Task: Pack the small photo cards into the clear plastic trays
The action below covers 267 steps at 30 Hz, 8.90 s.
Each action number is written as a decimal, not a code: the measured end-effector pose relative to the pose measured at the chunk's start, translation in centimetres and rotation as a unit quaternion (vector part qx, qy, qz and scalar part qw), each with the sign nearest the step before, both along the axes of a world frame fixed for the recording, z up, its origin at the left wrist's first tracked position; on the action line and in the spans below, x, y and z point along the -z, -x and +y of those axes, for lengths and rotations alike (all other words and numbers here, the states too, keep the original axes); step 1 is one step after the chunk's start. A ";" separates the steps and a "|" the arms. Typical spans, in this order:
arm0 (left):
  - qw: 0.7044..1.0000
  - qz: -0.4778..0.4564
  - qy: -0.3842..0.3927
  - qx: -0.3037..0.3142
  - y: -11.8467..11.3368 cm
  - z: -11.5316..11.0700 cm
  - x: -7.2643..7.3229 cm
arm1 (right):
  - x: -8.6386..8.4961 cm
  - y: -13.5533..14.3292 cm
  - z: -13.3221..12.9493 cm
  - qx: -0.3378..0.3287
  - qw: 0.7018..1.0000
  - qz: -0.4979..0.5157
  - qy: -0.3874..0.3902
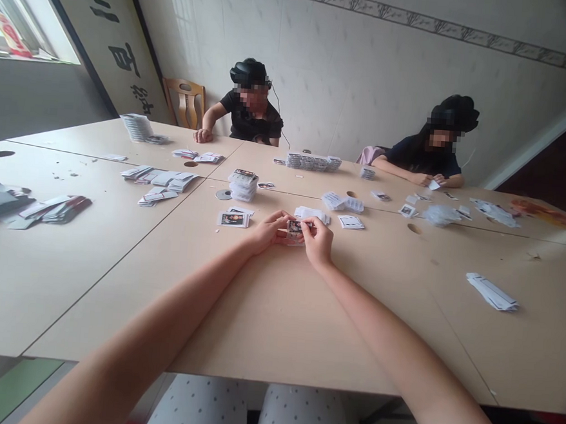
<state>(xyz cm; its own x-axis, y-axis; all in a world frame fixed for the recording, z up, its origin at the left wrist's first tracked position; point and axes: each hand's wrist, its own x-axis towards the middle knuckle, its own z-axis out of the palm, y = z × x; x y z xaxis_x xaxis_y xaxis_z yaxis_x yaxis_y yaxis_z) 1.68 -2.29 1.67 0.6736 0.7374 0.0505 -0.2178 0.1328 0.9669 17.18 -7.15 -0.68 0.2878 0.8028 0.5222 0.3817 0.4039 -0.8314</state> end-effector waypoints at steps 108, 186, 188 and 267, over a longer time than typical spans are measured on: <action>0.999 0.012 -0.034 -0.028 -0.5 -0.2 0.3 | 0.0 0.1 0.0 0.028 0.999 -0.035 -0.003; 0.999 0.020 -0.027 -0.038 -0.4 -0.1 0.4 | -0.3 0.3 -0.2 0.027 1.000 0.005 0.007; 0.999 0.021 -0.025 -0.040 -0.4 0.0 0.4 | -0.3 0.3 -0.2 0.012 0.999 0.030 0.019; 0.995 0.009 -0.015 -0.094 -0.5 0.2 0.6 | 0.2 0.9 0.3 -0.012 0.995 0.093 -0.027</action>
<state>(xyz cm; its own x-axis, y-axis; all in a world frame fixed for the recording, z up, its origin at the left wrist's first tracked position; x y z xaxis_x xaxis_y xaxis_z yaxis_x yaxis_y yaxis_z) 2.16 -2.11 1.10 0.5244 0.8492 0.0625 -0.2184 0.0632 0.9738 16.28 -6.90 -0.92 0.3655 0.7831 0.5032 0.2124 0.4562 -0.8642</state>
